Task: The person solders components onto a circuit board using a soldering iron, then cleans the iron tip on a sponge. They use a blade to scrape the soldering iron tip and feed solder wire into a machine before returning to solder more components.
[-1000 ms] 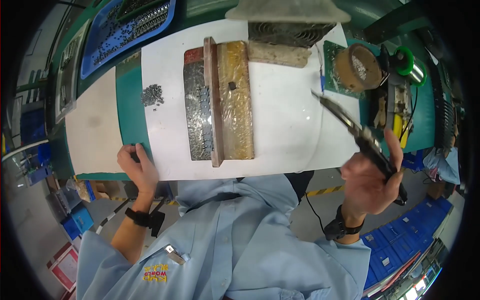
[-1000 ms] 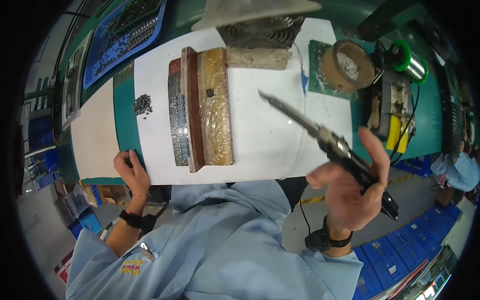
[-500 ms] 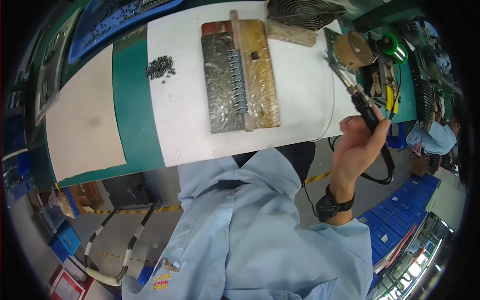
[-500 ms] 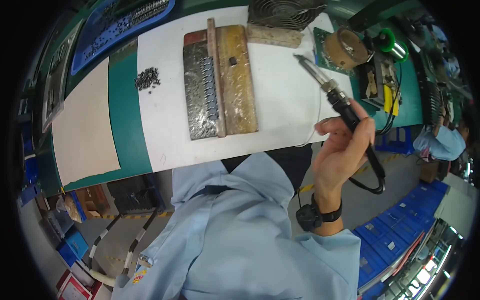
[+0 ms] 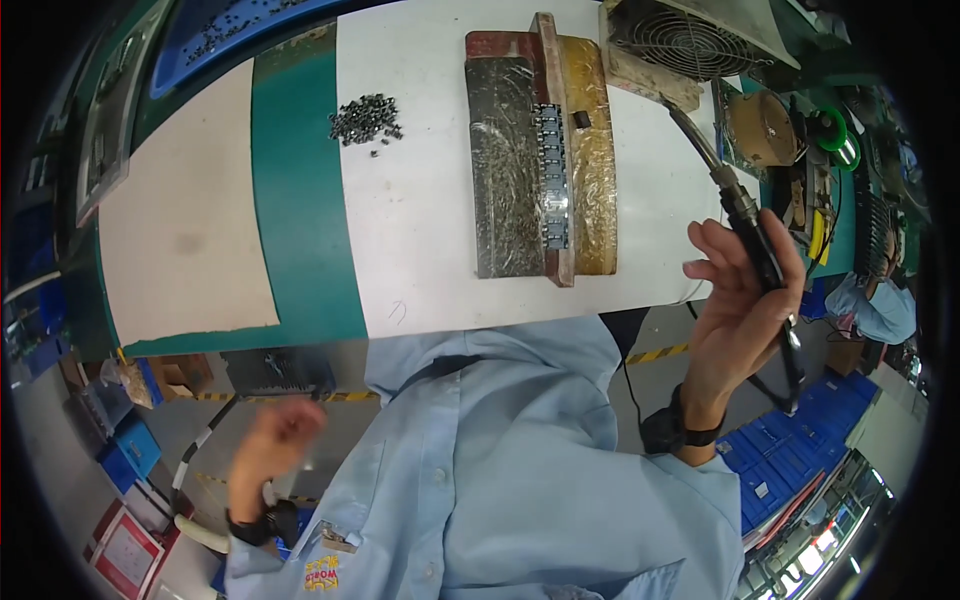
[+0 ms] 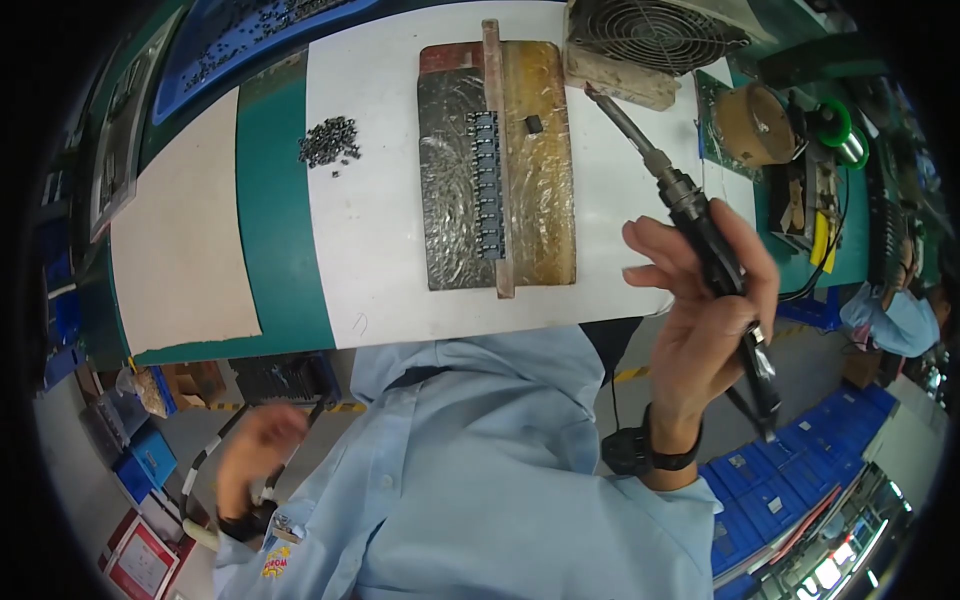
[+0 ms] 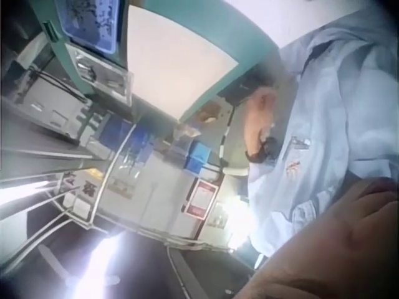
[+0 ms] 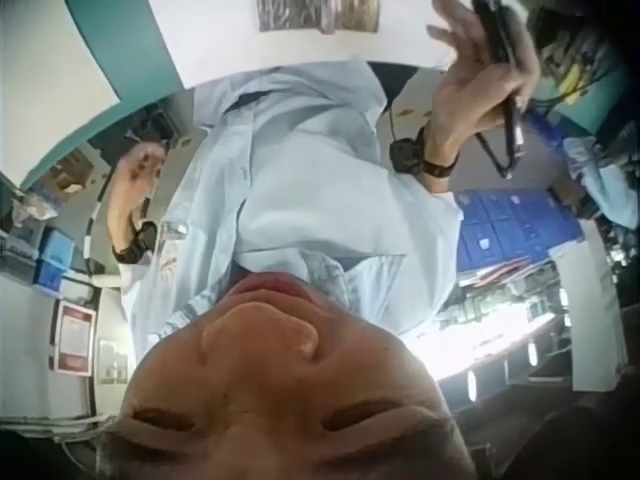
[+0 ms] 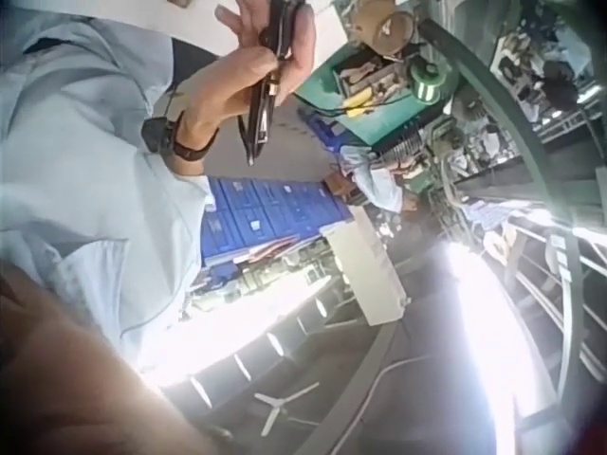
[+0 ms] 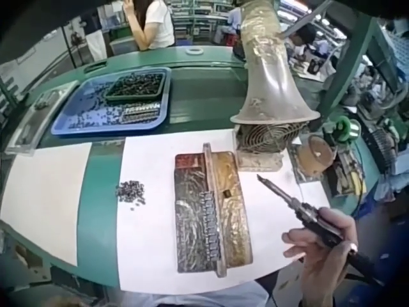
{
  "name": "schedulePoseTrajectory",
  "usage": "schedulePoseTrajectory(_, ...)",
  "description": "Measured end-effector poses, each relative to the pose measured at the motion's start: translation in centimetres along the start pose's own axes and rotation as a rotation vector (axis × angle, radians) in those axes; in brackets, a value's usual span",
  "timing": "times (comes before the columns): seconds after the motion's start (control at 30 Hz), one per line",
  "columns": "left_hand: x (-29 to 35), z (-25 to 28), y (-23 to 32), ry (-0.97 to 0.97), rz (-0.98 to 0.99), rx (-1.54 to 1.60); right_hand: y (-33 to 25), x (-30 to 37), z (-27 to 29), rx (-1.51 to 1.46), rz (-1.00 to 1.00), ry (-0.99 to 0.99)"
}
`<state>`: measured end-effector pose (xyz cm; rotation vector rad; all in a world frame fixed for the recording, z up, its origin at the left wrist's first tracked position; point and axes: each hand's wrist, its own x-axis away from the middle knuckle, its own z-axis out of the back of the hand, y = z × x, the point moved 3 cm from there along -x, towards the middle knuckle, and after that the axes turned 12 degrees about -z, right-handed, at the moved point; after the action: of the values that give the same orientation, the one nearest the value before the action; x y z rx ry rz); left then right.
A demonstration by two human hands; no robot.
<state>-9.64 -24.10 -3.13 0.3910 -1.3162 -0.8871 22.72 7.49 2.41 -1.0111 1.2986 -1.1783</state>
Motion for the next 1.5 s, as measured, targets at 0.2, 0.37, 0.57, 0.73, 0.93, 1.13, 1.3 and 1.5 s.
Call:
schedulePoseTrajectory(0.2, -10.0, 4.0, 16.7, 0.524, -0.38, 0.15, 3.2, -0.1, 2.3, -0.329, -0.047, -0.125)
schedulePoseTrajectory(0.37, -18.7, 0.2, 21.8, 0.217, -0.523, 0.448, 3.0, 1.0, -0.4, -0.517, -0.091, -0.294)
schedulePoseTrajectory(0.57, -23.2, -2.0, 22.3, 0.182, -0.468, 0.735, 2.8, -0.2, -0.5, 0.057, 0.184, -0.368)
schedulePoseTrajectory(0.73, -24.2, -2.4, 22.2, 0.154, -0.434, 0.824, 2.6, -1.9, -0.5, 0.15, 0.27, -0.587)
schedulePoseTrajectory(0.93, -24.4, -1.8, 22.0, 0.118, -0.406, 0.812, 2.9, -2.7, -1.3, 0.127, 0.299, -0.63)
schedulePoseTrajectory(1.13, -24.4, -1.6, 22.0, 0.081, -0.37, 0.826, 2.6, -2.6, -1.8, 0.153, 0.317, -0.605)
schedulePoseTrajectory(1.3, -24.5, -1.4, 21.9, 0.051, -0.342, 0.816, 2.7, -2.7, -2.3, 0.161, 0.308, -0.602)
schedulePoseTrajectory(1.5, -24.6, -1.5, 22.0, 0.036, -0.324, 0.827, 2.8, -2.8, -2.4, 0.175, 0.32, -0.585)
